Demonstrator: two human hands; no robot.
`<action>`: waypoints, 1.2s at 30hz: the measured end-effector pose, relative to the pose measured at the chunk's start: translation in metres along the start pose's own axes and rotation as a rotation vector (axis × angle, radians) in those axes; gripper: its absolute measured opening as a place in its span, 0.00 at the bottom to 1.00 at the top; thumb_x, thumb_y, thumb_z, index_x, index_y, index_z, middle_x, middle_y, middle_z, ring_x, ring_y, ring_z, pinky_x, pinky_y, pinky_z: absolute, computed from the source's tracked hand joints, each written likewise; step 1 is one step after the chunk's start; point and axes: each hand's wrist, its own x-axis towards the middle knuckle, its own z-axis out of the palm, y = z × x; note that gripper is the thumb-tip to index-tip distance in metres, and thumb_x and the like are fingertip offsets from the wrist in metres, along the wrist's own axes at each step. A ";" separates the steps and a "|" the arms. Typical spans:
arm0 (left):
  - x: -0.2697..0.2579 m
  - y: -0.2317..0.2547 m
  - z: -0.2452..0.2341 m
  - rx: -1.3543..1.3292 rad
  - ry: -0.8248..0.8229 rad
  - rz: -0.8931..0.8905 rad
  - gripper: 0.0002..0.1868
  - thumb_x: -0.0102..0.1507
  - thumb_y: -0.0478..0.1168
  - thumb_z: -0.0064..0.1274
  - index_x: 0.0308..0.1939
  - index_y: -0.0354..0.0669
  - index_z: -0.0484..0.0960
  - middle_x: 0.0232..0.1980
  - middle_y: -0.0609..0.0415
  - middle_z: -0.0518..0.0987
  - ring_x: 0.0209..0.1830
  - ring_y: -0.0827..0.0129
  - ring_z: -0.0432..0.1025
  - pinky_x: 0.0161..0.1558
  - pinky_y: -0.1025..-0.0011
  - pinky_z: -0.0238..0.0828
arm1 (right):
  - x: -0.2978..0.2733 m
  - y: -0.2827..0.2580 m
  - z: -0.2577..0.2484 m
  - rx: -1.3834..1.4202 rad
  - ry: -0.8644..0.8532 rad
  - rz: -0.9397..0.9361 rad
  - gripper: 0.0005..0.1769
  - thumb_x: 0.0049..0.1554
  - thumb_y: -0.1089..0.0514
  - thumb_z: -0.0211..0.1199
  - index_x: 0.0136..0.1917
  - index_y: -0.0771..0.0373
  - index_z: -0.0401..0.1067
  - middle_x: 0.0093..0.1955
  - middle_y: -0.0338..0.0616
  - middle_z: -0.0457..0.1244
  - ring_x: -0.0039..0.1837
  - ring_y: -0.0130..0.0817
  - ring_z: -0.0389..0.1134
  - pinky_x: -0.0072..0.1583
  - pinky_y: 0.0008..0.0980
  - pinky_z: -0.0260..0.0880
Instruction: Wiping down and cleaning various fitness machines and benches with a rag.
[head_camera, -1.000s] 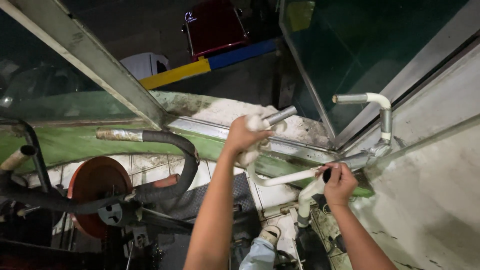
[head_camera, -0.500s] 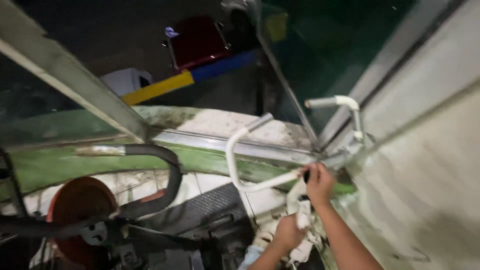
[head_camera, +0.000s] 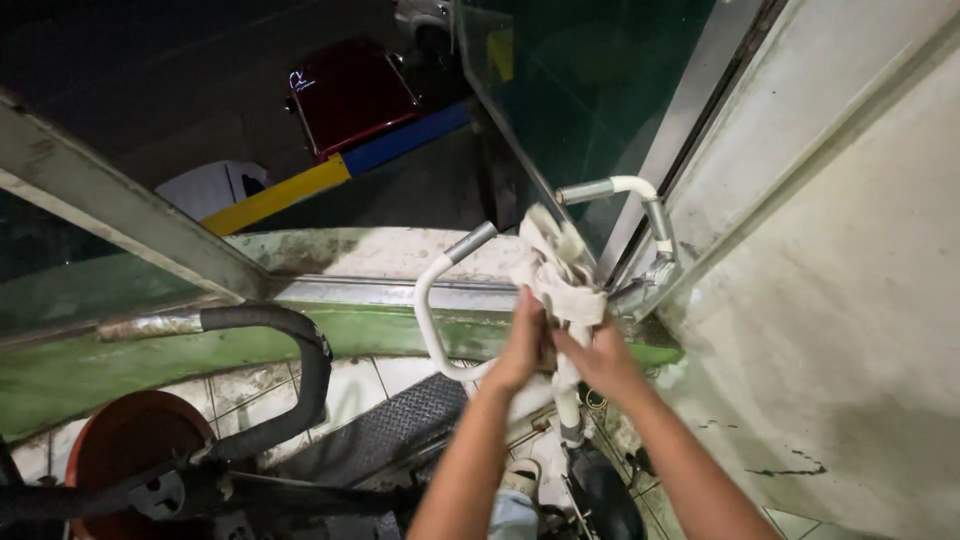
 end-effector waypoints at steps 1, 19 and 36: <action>-0.006 0.030 -0.002 0.002 -0.003 0.008 0.38 0.69 0.67 0.37 0.72 0.45 0.67 0.66 0.48 0.73 0.61 0.66 0.71 0.61 0.69 0.69 | 0.009 -0.009 -0.007 -0.001 -0.001 -0.008 0.27 0.57 0.48 0.66 0.65 0.63 0.70 0.59 0.45 0.70 0.61 0.41 0.71 0.63 0.41 0.71; 0.011 0.097 -0.114 1.398 0.727 0.727 0.12 0.54 0.37 0.59 0.41 0.48 0.84 0.38 0.45 0.83 0.37 0.44 0.78 0.40 0.52 0.75 | 0.170 -0.114 0.106 -1.316 -0.468 -0.515 0.42 0.42 0.42 0.70 0.70 0.50 0.68 0.63 0.42 0.64 0.70 0.45 0.59 0.73 0.65 0.49; 0.013 0.088 -0.116 1.548 0.753 0.396 0.15 0.52 0.50 0.65 0.27 0.40 0.85 0.24 0.42 0.80 0.25 0.45 0.76 0.32 0.52 0.73 | 0.171 -0.102 0.060 -1.190 -0.271 -0.944 0.37 0.50 0.59 0.60 0.70 0.29 0.72 0.55 0.41 0.68 0.53 0.40 0.68 0.50 0.49 0.61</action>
